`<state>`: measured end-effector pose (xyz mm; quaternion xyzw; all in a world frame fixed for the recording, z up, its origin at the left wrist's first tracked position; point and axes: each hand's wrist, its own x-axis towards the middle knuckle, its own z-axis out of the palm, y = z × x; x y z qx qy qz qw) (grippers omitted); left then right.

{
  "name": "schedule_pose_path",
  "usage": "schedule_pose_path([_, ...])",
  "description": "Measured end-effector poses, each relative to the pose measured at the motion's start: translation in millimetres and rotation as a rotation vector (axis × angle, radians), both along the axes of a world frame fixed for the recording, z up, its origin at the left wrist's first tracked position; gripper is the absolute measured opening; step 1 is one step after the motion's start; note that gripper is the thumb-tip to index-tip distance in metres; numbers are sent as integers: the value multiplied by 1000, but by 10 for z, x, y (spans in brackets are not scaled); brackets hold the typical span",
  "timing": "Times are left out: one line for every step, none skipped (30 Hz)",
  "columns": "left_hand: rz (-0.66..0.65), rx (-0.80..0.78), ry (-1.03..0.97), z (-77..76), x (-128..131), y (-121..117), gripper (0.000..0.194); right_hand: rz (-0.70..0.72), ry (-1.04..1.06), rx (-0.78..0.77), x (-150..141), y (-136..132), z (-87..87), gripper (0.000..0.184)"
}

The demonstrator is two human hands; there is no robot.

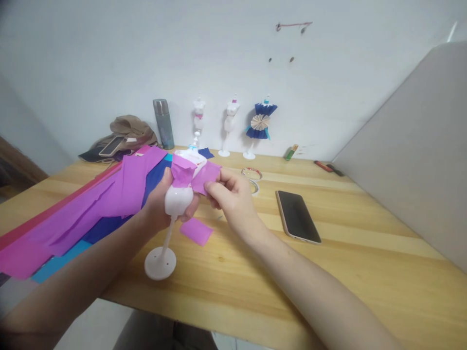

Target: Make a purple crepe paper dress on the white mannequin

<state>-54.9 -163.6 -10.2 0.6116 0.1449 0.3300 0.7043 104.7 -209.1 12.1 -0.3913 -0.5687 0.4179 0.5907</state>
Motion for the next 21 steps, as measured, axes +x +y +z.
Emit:
schedule_pose_path([2,-6,1,1,6,1,95,-1,-2,-3,-4,-7,5,16])
schedule_pose_path([7,-14,0,0,14,1,96,-4,-4,-3,-11,-16,13,16])
schedule_pose_path([13,-26,-2,-1,24,1,96,-8,-8,-3,-20,-26,21,17])
schedule_pose_path([19,-43,-3,-3,34,0,96,-8,-14,0,-32,-38,31,17])
schedule_pose_path([21,-61,-5,-6,44,-1,97,-5,-22,6,-44,-50,41,17])
schedule_pose_path([21,-79,-7,-8,52,-3,97,4,-33,12,-56,-63,51,16])
schedule_pose_path([20,-96,-8,-9,58,-5,97,13,-45,20,-66,-75,60,15])
schedule_pose_path([17,-109,-9,-8,62,-9,96,22,-59,26,-74,-87,67,15])
schedule_pose_path([16,-117,-11,-6,64,-14,96,25,-71,31,-78,-96,73,14])
schedule_pose_path([15,-122,-9,-3,64,-19,96,22,-83,34,-79,-105,75,14])
schedule_pose_path([13,-124,-4,1,63,-24,95,16,-97,34,-77,-111,76,14])
schedule_pose_path([12,-124,-1,5,62,-30,95,10,-110,34,-72,-116,75,15])
schedule_pose_path([13,-120,-1,9,60,-35,94,4,-124,32,-66,-119,73,15])
schedule_pose_path([12,-114,-4,11,60,-40,93,0,-137,31,-60,-121,70,16])
schedule_pose_path([11,-108,-8,12,60,-43,92,-2,-149,30,-53,-122,68,16])
schedule_pose_path([12,-100,-12,11,61,-45,91,-3,-160,29,-48,-122,66,16])
schedule_pose_path([14,-91,-17,8,62,-46,90,-6,-170,28,-45,-122,65,17])
schedule_pose_path([18,-84,-19,4,64,-46,89,-9,-180,28,-42,-121,64,17])
schedule_pose_path([19,-76,-18,-1,65,-45,89,-15,-191,29,-42,-121,63,17])
schedule_pose_path([20,-69,-15,-6,66,-43,88,-23,-203,30,-42,-120,62,17])
schedule_pose_path([21,-64,-12,-10,67,-42,88,-32,-216,33,-43,-118,61,18])
